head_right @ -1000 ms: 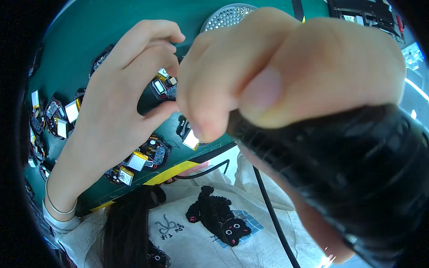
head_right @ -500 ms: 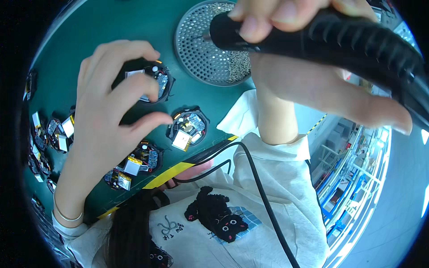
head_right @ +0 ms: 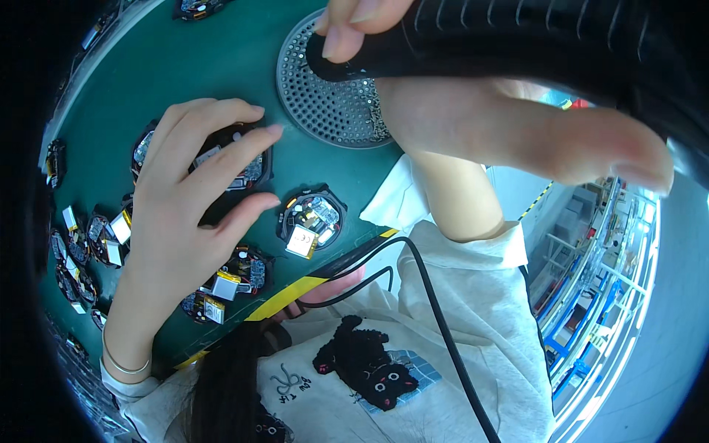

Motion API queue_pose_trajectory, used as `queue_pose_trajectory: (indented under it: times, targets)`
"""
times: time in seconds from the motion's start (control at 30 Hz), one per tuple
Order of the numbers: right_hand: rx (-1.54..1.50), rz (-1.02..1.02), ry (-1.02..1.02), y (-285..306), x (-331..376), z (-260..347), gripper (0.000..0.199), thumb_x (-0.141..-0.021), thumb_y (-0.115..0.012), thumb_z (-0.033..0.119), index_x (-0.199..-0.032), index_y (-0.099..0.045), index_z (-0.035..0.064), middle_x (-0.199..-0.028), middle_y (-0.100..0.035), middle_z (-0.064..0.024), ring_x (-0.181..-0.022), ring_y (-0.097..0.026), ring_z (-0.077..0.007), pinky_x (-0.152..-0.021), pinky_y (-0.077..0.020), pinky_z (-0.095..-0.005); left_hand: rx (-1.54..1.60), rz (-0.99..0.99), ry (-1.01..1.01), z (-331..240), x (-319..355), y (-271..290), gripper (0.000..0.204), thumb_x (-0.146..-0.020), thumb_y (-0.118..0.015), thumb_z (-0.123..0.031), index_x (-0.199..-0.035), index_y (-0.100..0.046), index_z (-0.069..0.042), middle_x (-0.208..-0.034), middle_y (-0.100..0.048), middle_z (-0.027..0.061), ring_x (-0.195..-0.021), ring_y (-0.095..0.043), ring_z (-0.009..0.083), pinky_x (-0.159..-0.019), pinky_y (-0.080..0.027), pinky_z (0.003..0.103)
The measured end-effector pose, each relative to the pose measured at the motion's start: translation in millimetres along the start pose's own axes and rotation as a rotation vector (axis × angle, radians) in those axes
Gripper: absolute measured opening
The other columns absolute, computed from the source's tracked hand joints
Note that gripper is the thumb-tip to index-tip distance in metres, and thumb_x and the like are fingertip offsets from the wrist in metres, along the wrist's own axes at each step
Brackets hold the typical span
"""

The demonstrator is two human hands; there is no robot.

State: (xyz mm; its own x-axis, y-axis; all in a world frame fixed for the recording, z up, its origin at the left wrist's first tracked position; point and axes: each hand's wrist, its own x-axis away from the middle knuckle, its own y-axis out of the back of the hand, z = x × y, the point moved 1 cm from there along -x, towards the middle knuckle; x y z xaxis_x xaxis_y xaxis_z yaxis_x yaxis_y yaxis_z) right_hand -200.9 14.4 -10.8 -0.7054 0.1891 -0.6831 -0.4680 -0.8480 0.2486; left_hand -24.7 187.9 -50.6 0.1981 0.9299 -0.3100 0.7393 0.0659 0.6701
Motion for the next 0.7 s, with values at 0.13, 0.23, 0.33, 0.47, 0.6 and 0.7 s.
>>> queue_pose_trajectory:
  times: [0.13,0.23,0.33,0.47,0.6,0.7]
  targets:
    - [-0.009,0.02,0.0,-3.2,0.8,0.8,0.066,-0.09,-0.037,0.07,-0.112,-0.044,0.0076,-0.08,-0.058,-0.0093,-0.058,-0.061,-0.0257,-0.06,-0.0542,-0.0402,-0.002,0.0,0.035,-1.2,0.0,1.2,0.058,-0.057,-0.077,-0.002,-0.113,-0.063,-0.005,-0.114,-0.056,0.0114,-0.103,-0.054,0.0311,-0.086,-0.047,0.039]
    - [-0.088,0.112,-0.004,3.1,1.8,9.6,0.103,-0.067,-0.042,0.091,-0.123,-0.055,0.006,-0.099,-0.06,-0.008,-0.077,-0.06,-0.021,-0.07,-0.0443,-0.0386,0.041,-0.007,0.07,-1.4,0.1,1.6,0.064,-0.056,-0.077,-0.001,-0.118,-0.059,-0.004,-0.113,-0.055,0.0123,-0.103,-0.053,0.0316,-0.088,-0.045,0.04]
    - [-0.179,-0.038,-0.075,-5.0,6.1,25.7,0.09,-0.073,-0.052,0.082,-0.118,-0.053,0.0038,-0.092,-0.057,-0.0057,-0.074,-0.058,-0.0194,-0.071,-0.0444,-0.034,0.014,-0.03,0.068,-0.1,0.2,-0.2,0.072,-0.056,-0.077,-0.001,-0.124,-0.055,-0.004,-0.113,-0.055,0.0125,-0.103,-0.053,0.0315,-0.089,-0.044,0.041]
    - [-0.297,-0.015,-0.121,-28.6,1.4,31.1,0.075,-0.08,-0.06,0.067,-0.115,-0.048,0.0021,-0.089,-0.056,-0.0066,-0.071,-0.06,-0.0187,-0.064,-0.0478,-0.033,0.083,-0.057,0.084,0.0,-1.4,0.2,0.08,-0.056,-0.076,0.0,-0.131,-0.05,-0.006,-0.113,-0.057,0.0122,-0.104,-0.053,0.0316,-0.09,-0.043,0.041]
    - [-0.403,-0.009,0.003,-50.5,-2.1,8.9,0.074,-0.081,-0.061,0.064,-0.117,-0.042,0.0019,-0.089,-0.055,-0.008,-0.066,-0.06,-0.0186,-0.056,-0.0502,-0.0342,0.126,-0.077,0.08,1.7,-2.4,0.7,0.085,-0.057,-0.075,0.003,-0.136,-0.046,-0.007,-0.112,-0.058,0.0124,-0.104,-0.053,0.0319,-0.091,-0.042,0.041]
    - [-0.264,0.083,-0.078,-42.7,-3.1,19.4,0.077,-0.081,-0.059,0.066,-0.118,-0.041,0.0017,-0.089,-0.055,-0.0088,-0.066,-0.06,-0.0191,-0.056,-0.0502,-0.0349,0.129,-0.084,0.061,0.3,-5.1,-0.4,0.086,-0.057,-0.074,0.006,-0.137,-0.044,-0.007,-0.11,-0.059,0.0129,-0.103,-0.054,0.032,-0.091,-0.043,0.041]
